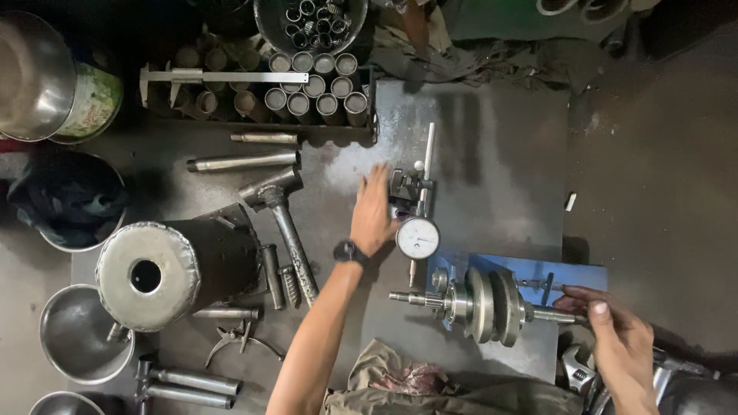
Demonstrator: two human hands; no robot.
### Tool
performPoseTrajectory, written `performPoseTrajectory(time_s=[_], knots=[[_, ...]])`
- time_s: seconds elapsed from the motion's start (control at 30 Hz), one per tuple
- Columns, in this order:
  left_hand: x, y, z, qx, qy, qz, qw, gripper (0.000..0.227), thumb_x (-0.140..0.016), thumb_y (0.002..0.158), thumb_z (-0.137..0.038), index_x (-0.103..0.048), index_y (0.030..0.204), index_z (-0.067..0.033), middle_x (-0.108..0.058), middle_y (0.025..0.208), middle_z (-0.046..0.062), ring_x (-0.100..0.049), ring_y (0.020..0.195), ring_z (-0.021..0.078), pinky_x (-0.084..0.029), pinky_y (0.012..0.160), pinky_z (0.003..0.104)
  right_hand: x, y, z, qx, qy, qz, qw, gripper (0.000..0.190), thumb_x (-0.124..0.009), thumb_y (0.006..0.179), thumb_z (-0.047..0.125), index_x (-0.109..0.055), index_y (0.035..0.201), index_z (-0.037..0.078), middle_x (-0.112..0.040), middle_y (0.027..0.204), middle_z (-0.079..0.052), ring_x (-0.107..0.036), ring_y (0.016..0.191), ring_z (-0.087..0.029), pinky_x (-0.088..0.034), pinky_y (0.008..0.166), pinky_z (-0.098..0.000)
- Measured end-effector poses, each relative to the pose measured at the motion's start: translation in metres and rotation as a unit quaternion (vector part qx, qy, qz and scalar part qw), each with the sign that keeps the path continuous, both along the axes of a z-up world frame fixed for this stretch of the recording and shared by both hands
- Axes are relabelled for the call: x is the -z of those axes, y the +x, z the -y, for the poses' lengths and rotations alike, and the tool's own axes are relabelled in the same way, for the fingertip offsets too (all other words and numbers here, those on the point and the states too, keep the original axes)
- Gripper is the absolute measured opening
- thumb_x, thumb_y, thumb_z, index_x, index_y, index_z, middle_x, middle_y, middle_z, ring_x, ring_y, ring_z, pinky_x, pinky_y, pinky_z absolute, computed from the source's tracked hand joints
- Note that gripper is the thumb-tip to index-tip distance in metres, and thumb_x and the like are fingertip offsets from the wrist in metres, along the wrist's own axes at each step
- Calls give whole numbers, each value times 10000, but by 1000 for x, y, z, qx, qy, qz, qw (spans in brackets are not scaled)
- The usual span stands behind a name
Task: The person places a crankshaft on a blue V-block stand and uses a dial indicator to measure the runout of the crankshaft journals. They rotate the crankshaft by hand while observing the dial indicator's needle movement to check for alignment or wear.
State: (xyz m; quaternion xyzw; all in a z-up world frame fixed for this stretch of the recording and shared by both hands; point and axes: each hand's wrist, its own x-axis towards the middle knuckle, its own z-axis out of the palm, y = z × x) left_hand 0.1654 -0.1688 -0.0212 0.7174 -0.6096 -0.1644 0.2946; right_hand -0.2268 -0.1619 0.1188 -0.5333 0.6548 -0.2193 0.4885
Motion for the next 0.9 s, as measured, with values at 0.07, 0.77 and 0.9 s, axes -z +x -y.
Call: performPoseTrajectory(time_s=[0.07,0.77,0.9], knots=[[-3,-11,-15,-35,1,26,999,829,-818,610,-66,-440,1337,60,-552,1309,282,-479,1263,437,-361,1046,544,1,-1,-1,-2,-11,19,1000,338,-473,1108,163,-692,1203,-76,-750,1023,-163,-712,978,-239,-547,930,-359],[-8,-25,-13,-62,74,-557,825,306,-609,1043,-237,-725,1112,38,-726,948,51,-643,807,63,-527,717,240,28,-24,3,-82,17,-5,996,196,-653,944,109,-761,1057,-9,-774,954,-83,-712,886,-164,-556,831,-313],[-17,-33,8,-52,91,-654,750,336,-680,976,-307,-734,939,23,-731,819,56,-674,691,107,-540,657,270,37,-32,4,-88,39,23,995,156,-743,876,92,-748,984,-21,-761,899,-80,-715,808,-164,-571,762,-313]])
